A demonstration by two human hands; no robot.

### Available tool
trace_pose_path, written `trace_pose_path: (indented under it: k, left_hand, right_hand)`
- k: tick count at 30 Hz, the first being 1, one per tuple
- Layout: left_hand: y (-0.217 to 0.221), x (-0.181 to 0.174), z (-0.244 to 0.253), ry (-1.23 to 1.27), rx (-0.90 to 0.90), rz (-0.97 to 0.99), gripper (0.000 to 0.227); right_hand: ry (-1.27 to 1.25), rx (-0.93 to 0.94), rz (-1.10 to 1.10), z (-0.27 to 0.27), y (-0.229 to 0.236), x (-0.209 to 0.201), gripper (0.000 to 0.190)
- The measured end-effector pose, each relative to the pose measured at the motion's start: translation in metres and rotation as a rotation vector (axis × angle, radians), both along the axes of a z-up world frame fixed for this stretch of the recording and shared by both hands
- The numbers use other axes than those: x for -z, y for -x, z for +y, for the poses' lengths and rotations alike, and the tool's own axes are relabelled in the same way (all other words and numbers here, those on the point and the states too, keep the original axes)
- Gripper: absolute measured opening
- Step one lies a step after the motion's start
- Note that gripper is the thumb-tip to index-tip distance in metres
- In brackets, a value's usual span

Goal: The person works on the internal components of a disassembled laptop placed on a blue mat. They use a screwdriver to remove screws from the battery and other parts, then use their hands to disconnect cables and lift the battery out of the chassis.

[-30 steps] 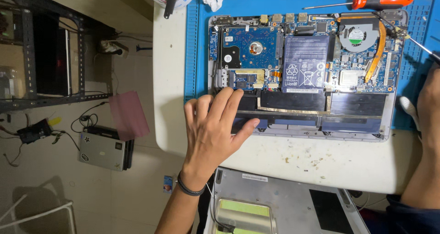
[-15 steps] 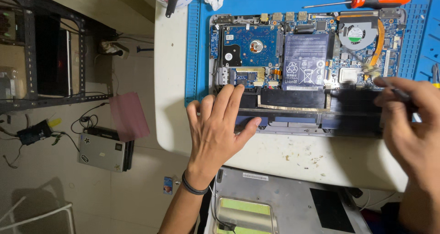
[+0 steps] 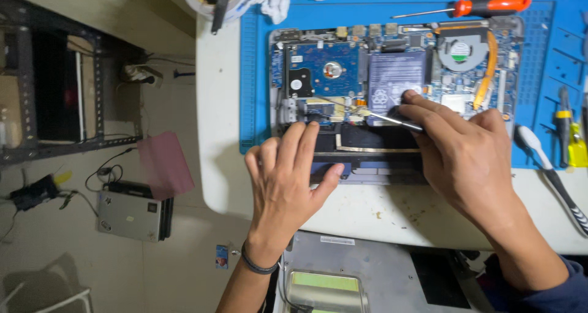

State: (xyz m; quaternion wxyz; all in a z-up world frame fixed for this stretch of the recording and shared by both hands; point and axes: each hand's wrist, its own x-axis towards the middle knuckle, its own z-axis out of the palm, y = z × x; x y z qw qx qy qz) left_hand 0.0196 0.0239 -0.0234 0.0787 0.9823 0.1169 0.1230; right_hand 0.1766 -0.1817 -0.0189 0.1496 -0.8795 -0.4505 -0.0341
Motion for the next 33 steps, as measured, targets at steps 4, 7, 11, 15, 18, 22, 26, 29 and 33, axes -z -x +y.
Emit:
trace_pose_path:
  k: [4,7,11,15,18,22,26,29,33]
  left_hand:
    - [-0.004,0.001,-0.004,-0.031,-0.018,0.017,0.06]
    - [0.003,0.006,-0.003,-0.019,-0.024,0.039,0.06]
    - [0.005,0.006,-0.003,0.02,0.015,0.001,0.058]
    - [0.003,0.003,-0.007,0.131,0.045,-0.076,0.054]
    - [0.002,0.003,-0.012,0.186,0.082,-0.098,0.051]
    - [0.003,0.004,-0.015,0.182,0.111,-0.113,0.049]
    - [0.009,0.007,-0.016,0.182,0.1,-0.094,0.047]
    - [0.013,0.009,-0.016,0.184,0.088,-0.123,0.047]
    - [0.018,0.01,-0.015,0.164,0.078,-0.117,0.045]
  right_hand:
    - [-0.062,-0.041,0.127,-0.008,-0.003,-0.004,0.043]
    - [-0.202,0.059,0.243,-0.034,0.005,-0.004,0.035]
    - [-0.229,0.308,0.314,-0.08,0.019,-0.012,0.025]
    - [-0.19,0.528,0.183,-0.118,0.034,-0.012,0.019]
    - [-0.096,0.613,-0.025,-0.149,0.04,-0.002,0.025]
    - [-0.003,0.689,-0.363,-0.173,0.032,0.002,0.032]
    - [0.001,0.633,-0.406,-0.182,0.016,0.0,0.035]
    - [0.042,0.597,-0.491,-0.177,0.003,0.0,0.03]
    - [0.085,0.574,-0.59,-0.169,-0.009,-0.003,0.039]
